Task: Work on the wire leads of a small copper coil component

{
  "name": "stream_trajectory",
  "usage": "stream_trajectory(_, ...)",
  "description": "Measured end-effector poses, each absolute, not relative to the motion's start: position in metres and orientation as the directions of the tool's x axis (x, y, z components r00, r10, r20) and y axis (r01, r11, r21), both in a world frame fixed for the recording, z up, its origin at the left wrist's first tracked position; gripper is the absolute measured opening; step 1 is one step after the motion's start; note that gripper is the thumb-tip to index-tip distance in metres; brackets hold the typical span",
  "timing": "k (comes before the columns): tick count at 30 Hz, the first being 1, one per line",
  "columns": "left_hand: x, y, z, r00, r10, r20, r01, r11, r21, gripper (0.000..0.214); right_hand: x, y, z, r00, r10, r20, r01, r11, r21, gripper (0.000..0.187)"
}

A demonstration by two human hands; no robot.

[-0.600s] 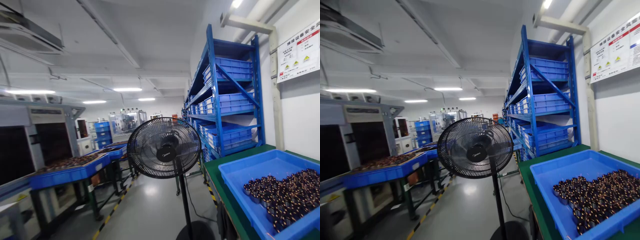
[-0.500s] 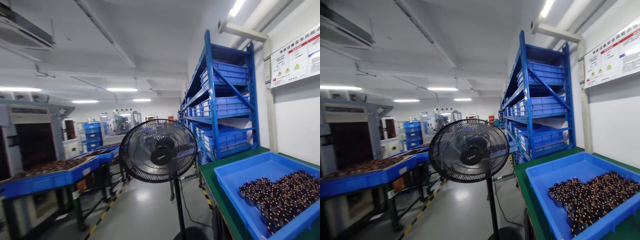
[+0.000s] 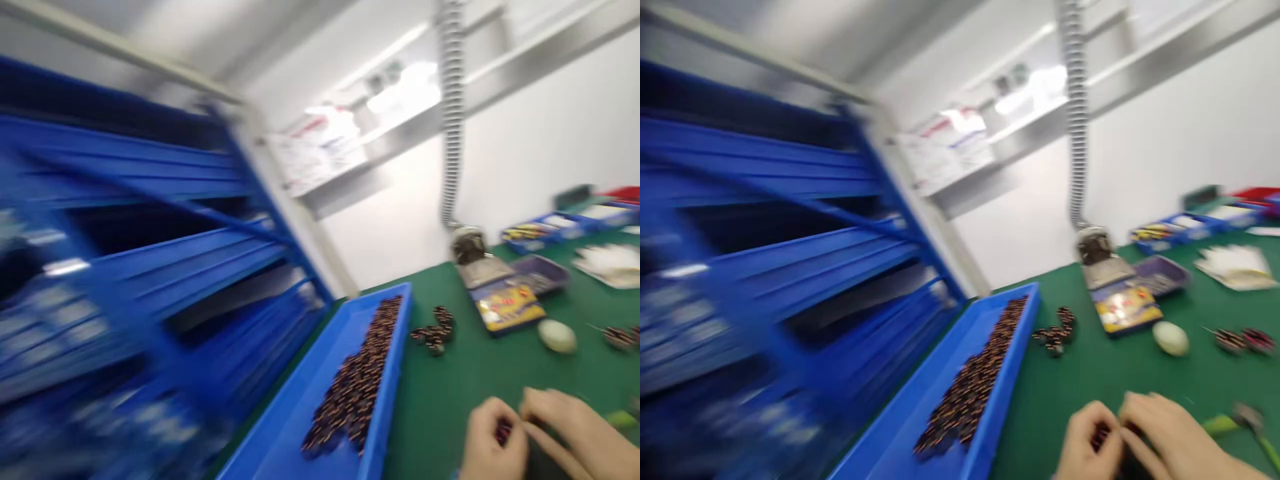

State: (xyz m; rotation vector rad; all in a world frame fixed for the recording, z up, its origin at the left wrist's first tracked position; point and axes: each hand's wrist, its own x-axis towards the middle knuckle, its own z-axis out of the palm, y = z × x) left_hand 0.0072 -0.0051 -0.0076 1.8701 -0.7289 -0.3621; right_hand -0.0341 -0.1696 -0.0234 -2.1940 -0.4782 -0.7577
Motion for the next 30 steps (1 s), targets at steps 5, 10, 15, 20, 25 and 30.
stream_trajectory(5,0.034,-0.016,-0.024,0.727,-0.667,-0.163,0.072,-0.161,0.984,0.067,-0.041,-0.195,-0.014,0.864,0.029,0.502,0.446,-0.507,-0.738,0.024)
stream_trajectory(10,0.015,-0.017,0.01,0.812,-0.539,-0.226,0.29,0.034,0.957,0.04,-0.034,-0.221,0.002,0.912,-0.13,0.389,0.328,-0.34,-0.881,0.037)
stream_trajectory(15,0.008,-0.031,0.023,0.785,-0.527,-0.325,0.464,0.152,0.873,0.056,-0.041,-0.222,-0.009,0.981,0.048,0.191,0.196,-0.237,-0.951,0.037)
stream_trajectory(20,0.008,-0.033,0.012,0.779,-0.532,-0.331,0.461,0.13,0.878,0.071,-0.048,-0.215,-0.02,0.989,0.113,0.092,0.123,-0.311,-0.942,0.038)
stream_trajectory(25,0.007,-0.034,0.012,0.738,-0.581,-0.343,0.474,0.086,0.876,0.08,-0.047,-0.215,-0.018,0.908,0.129,0.398,0.414,-0.405,-0.815,0.037)
stream_trajectory(30,0.008,-0.032,0.011,0.631,-0.683,-0.368,0.528,0.031,0.849,0.093,-0.052,-0.21,-0.026,0.817,0.24,0.524,0.569,-0.484,-0.665,0.047)
